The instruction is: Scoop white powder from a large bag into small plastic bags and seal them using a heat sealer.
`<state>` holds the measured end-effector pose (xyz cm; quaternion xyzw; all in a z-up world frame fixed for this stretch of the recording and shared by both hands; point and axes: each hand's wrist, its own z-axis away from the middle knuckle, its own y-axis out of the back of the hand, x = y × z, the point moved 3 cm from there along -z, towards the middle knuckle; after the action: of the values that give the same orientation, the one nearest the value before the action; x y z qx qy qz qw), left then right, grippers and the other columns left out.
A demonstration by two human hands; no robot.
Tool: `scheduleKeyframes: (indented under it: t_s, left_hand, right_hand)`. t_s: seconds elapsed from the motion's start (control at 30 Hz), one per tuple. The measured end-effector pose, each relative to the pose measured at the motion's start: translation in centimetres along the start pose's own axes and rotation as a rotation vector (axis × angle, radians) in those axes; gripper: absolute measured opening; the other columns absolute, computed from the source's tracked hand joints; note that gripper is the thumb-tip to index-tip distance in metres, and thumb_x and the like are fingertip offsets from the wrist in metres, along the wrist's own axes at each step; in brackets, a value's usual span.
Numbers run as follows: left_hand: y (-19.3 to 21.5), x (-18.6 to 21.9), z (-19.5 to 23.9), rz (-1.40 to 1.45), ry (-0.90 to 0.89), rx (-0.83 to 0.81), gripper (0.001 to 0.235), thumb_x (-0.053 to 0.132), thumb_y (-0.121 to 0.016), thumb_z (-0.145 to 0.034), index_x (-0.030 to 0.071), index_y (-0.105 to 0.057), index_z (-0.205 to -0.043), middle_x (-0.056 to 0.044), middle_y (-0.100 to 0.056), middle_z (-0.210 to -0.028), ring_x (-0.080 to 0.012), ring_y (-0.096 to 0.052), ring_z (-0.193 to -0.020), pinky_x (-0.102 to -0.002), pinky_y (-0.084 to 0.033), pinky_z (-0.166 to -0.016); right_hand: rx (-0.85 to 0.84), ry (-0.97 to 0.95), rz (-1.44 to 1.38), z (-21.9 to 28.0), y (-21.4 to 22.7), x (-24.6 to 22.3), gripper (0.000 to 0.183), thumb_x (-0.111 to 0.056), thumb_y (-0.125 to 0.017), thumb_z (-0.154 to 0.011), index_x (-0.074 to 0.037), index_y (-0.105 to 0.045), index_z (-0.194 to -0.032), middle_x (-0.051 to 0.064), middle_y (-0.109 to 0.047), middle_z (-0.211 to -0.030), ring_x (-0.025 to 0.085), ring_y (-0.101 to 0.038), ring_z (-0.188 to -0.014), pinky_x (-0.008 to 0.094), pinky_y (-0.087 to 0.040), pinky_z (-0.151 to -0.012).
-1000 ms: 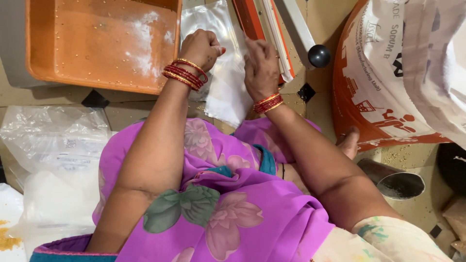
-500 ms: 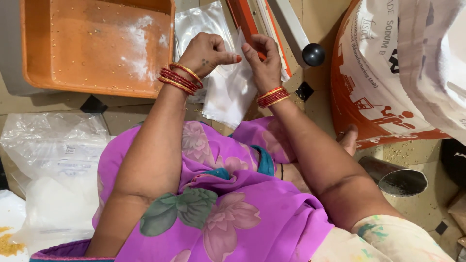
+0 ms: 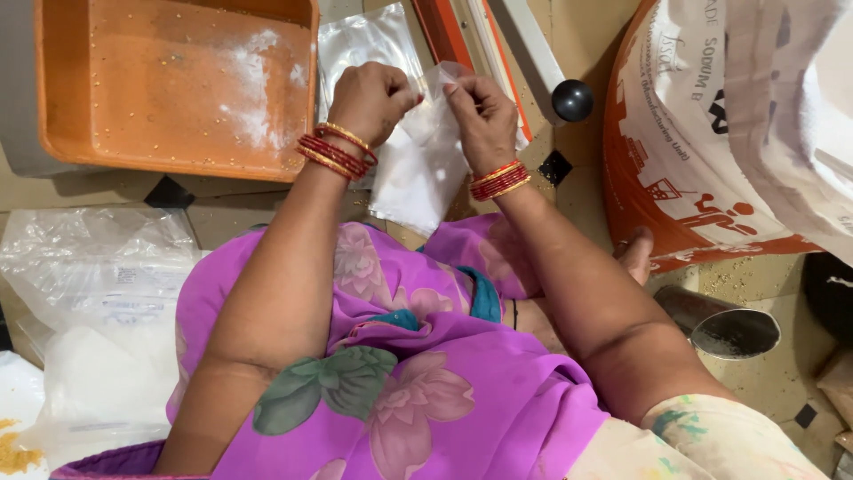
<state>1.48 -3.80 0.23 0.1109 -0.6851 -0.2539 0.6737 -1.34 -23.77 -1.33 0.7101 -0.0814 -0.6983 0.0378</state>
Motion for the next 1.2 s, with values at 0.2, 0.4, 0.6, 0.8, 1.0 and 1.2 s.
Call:
scheduleKeyframes:
  t_s: [0.2,0.4,0.6,0.8,1.0,1.2]
  left_hand:
    - [-0.5,1.8,-0.1,-0.056,-0.206,0.211,0.035,0.006,-0.076,-0.087,-0.001,-0.051,-0.110,-0.016,-0.067,-0.078,-0.0389,-0.069,-0.076,-0.049,-0.054,-0.067]
    - [0.6,1.3,1.3,-0.178,-0.373,0.235,0.021,-0.004,-0.076,-0.090,0.007,-0.060,-0.100,-0.016,-0.069,-0.093,-0.0372,-0.070,-0.089,-0.046,-0.055,-0.080]
    - [2.7,5.6,2.7,-0.152,-0.355,0.273,0.032,-0.003,-0.077,-0.077,-0.003,-0.068,-0.109,-0.022,-0.066,-0.109,-0.0405,-0.065,-0.098,-0.044,-0.052,-0.088]
    - [0.1,-0.3,1.0,-0.173,-0.221,0.200,0.040,-0.007,-0.066,-0.081,0.002,-0.073,-0.119,-0.018,-0.067,-0.120,-0.0364,-0.066,-0.109,-0.041,-0.051,-0.101]
    - [1.5,1.5,1.2,-0.130,-0.168,0.192,0.047,0.005,-0.075,-0.077,0.005,-0.071,-0.124,-0.016,-0.068,-0.119,-0.0323,-0.067,-0.099,-0.040,-0.053,-0.091]
    - [1.7,1.9,0.8,0.027,-0.017,0.141,0.050,0.009,-0.071,-0.081,0.009,-0.070,-0.131,-0.011,-0.070,-0.124,-0.0248,-0.069,-0.084,-0.036,-0.055,-0.085]
  right_hand:
    - [0.075,0.205,0.257,1.9,1.2,-9.4,0.022,-0.016,-0.071,-0.099,-0.003,-0.071,-0.117,0.005,-0.075,-0.102,0.009,-0.070,-0.090,0.024,-0.057,-0.077]
    - [0.183,0.570,0.634,5.6,11.2,-21.1,0.020,-0.004,-0.070,-0.103,-0.004,-0.069,-0.123,0.008,-0.073,-0.110,0.014,-0.074,-0.094,0.028,-0.062,-0.081]
    - [0.268,0.337,1.350,3.4,31.6,-24.1,0.012,-0.014,-0.068,-0.107,-0.007,-0.073,-0.116,0.010,-0.076,-0.109,0.020,-0.077,-0.093,0.034,-0.062,-0.083]
    - [-0.264,-0.527,1.849,2.5,34.4,-21.5,0.037,-0.042,-0.071,-0.095,-0.019,-0.076,-0.123,0.012,-0.076,-0.114,0.032,-0.071,-0.097,0.045,-0.055,-0.085]
    - [-0.291,-0.699,1.976,0.4,37.6,-18.9,0.030,-0.022,-0.056,-0.100,-0.017,-0.078,-0.120,0.012,-0.078,-0.108,0.030,-0.078,-0.095,0.044,-0.061,-0.080]
    - [0.009,-0.466,2.146,-3.0,40.6,-17.7,0.027,-0.017,-0.058,-0.096,-0.013,-0.080,-0.110,0.014,-0.077,-0.108,0.031,-0.076,-0.093,0.042,-0.059,-0.071]
